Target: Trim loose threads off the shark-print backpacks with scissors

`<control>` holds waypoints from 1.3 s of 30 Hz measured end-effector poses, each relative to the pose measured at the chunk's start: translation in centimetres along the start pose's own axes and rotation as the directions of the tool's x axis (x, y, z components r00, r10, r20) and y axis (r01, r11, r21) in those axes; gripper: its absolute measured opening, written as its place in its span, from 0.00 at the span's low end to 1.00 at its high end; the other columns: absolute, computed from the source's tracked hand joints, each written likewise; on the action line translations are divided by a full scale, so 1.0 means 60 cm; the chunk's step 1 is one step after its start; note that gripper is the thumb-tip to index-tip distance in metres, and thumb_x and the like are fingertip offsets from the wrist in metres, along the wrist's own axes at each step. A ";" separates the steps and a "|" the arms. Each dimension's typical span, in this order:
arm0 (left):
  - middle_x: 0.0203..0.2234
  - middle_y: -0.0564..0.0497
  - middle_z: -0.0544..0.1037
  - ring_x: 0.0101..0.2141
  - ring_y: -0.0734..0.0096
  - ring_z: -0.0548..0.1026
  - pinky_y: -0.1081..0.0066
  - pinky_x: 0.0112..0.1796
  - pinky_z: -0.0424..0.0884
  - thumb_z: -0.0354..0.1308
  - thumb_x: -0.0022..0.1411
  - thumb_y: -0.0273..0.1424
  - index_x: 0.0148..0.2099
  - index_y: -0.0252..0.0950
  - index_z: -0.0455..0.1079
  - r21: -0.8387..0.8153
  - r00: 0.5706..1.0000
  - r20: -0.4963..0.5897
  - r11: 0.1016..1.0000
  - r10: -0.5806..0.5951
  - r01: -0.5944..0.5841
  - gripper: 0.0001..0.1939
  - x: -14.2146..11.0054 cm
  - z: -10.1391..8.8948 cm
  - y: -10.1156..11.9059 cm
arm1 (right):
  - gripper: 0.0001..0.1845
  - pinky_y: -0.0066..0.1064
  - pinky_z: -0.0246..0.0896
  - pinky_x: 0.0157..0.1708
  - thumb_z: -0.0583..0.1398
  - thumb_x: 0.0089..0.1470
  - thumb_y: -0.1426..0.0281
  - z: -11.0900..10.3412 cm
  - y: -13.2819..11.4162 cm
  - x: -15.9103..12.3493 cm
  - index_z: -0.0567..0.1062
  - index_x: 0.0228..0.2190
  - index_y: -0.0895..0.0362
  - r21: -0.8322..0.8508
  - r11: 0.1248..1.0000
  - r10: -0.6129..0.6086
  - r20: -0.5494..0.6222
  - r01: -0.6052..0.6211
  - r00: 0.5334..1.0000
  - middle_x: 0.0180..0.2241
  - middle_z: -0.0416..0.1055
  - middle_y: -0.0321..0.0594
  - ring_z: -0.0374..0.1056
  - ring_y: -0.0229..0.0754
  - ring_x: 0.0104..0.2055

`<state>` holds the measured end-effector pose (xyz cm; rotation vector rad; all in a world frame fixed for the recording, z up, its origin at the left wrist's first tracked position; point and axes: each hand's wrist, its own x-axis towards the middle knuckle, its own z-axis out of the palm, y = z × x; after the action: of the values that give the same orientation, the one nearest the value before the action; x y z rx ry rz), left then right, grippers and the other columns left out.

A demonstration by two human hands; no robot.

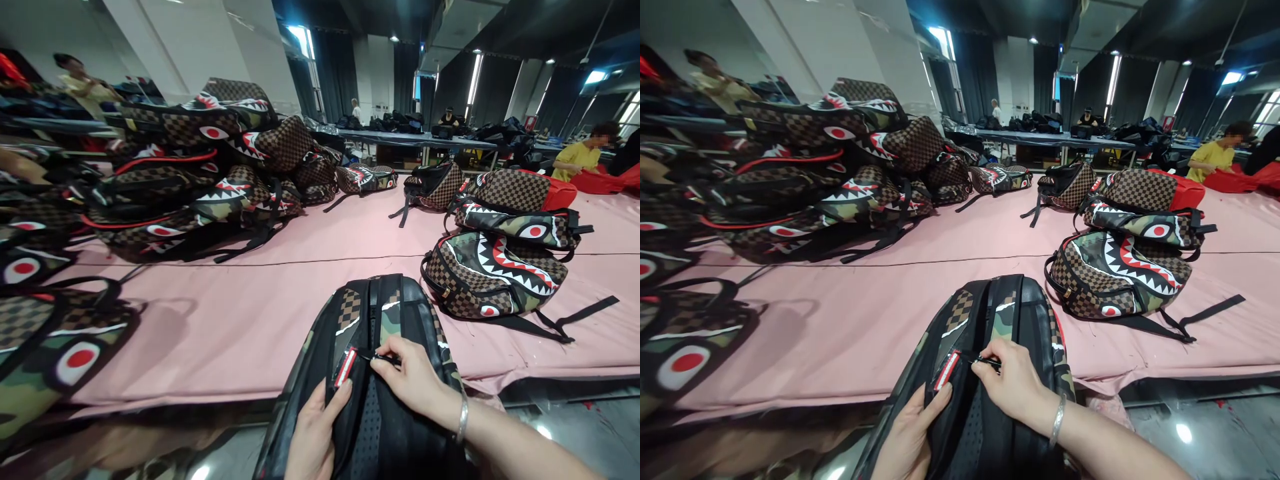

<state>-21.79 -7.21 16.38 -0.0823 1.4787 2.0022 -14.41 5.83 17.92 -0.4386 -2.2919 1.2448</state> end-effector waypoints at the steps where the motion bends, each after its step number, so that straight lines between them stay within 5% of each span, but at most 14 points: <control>1: 0.33 0.50 0.80 0.42 0.60 0.75 0.65 0.47 0.67 0.69 0.39 0.36 0.42 0.37 0.73 0.004 1.000 0.009 1.000 -0.010 0.010 0.25 0.001 -0.001 0.000 | 0.02 0.26 0.58 0.29 0.58 0.51 0.72 0.001 0.002 0.001 0.71 0.29 0.57 -0.005 1.000 -0.012 0.001 0.012 1.000 0.28 0.70 0.35 0.66 0.37 0.31; 11: 0.33 0.47 0.80 0.42 0.55 0.74 0.59 0.48 0.66 0.68 0.38 0.38 0.43 0.34 0.73 0.009 0.998 -0.032 0.999 0.050 -0.050 0.27 0.004 -0.003 -0.008 | 0.02 0.25 0.57 0.27 0.58 0.50 0.71 -0.016 -0.005 0.014 0.72 0.28 0.58 0.012 0.998 0.068 0.064 -0.069 0.996 0.27 0.71 0.35 0.66 0.37 0.28; 22: 0.37 0.48 0.79 0.48 0.55 0.71 0.63 0.50 0.63 0.68 0.40 0.38 0.40 0.35 0.75 0.104 0.999 0.027 0.994 0.038 -0.040 0.23 -0.003 -0.009 0.013 | 0.02 0.25 0.57 0.30 0.60 0.49 0.72 -0.031 0.004 0.061 0.73 0.27 0.58 -0.034 0.991 -0.120 0.245 0.132 0.962 0.28 0.71 0.35 0.66 0.36 0.30; 26: 0.36 0.47 0.80 0.47 0.54 0.71 0.62 0.48 0.65 0.67 0.40 0.39 0.40 0.34 0.75 0.121 0.999 0.033 0.992 0.030 -0.034 0.23 -0.001 -0.014 0.017 | 0.02 0.25 0.58 0.30 0.61 0.49 0.72 -0.035 0.020 0.084 0.73 0.28 0.58 0.060 0.997 -0.064 0.307 0.048 0.950 0.28 0.71 0.35 0.66 0.36 0.30; 32: 0.35 0.46 0.80 0.47 0.51 0.71 0.57 0.49 0.63 0.67 0.39 0.40 0.41 0.34 0.75 0.088 0.998 0.007 0.994 0.058 -0.058 0.25 0.009 -0.026 0.004 | 0.05 0.24 0.57 0.29 0.63 0.46 0.70 -0.059 0.035 0.124 0.73 0.26 0.59 0.149 0.989 -0.088 0.543 0.007 0.835 0.25 0.69 0.33 0.63 0.34 0.27; 39: 0.33 0.46 0.80 0.44 0.53 0.73 0.60 0.47 0.65 0.67 0.39 0.39 0.40 0.34 0.75 0.090 0.999 0.014 0.995 0.051 -0.052 0.24 0.018 -0.036 -0.002 | 0.06 0.25 0.59 0.31 0.63 0.47 0.69 -0.055 0.026 0.157 0.74 0.28 0.59 0.152 0.988 -0.116 0.647 0.021 0.753 0.28 0.70 0.34 0.65 0.34 0.29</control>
<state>-23.24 -8.61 15.05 0.0053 1.5768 1.9697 -20.30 13.61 20.62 0.1822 -2.7191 1.7041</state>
